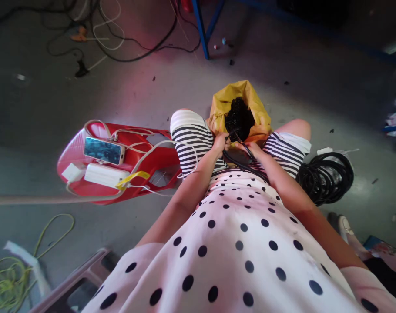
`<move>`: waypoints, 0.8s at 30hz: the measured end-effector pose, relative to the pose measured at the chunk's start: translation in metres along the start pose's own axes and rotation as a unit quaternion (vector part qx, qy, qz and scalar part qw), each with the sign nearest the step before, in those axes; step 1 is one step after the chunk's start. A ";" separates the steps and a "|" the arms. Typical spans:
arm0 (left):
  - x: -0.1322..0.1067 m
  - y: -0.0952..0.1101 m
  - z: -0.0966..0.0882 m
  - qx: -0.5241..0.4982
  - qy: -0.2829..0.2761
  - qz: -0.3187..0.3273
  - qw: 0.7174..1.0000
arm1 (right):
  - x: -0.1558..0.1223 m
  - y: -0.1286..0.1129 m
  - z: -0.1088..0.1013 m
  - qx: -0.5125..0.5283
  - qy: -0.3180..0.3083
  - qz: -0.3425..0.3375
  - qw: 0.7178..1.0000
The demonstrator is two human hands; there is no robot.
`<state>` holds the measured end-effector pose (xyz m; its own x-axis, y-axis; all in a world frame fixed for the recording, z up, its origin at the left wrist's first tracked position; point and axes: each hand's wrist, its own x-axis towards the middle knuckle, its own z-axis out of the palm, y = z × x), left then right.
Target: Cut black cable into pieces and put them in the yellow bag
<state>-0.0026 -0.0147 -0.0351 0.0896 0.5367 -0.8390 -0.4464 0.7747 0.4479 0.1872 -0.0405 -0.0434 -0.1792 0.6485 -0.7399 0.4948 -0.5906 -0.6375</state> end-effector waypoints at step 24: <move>-0.001 0.001 0.001 0.046 -0.008 0.010 0.999 | -0.006 -0.002 0.004 -0.047 0.042 -0.028 0.998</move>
<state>-0.0024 -0.0140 -0.0339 0.0961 0.5580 -0.8243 -0.3651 0.7901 0.4924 0.1836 -0.0446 -0.0385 -0.1377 0.7195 -0.6807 0.5640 -0.5080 -0.6510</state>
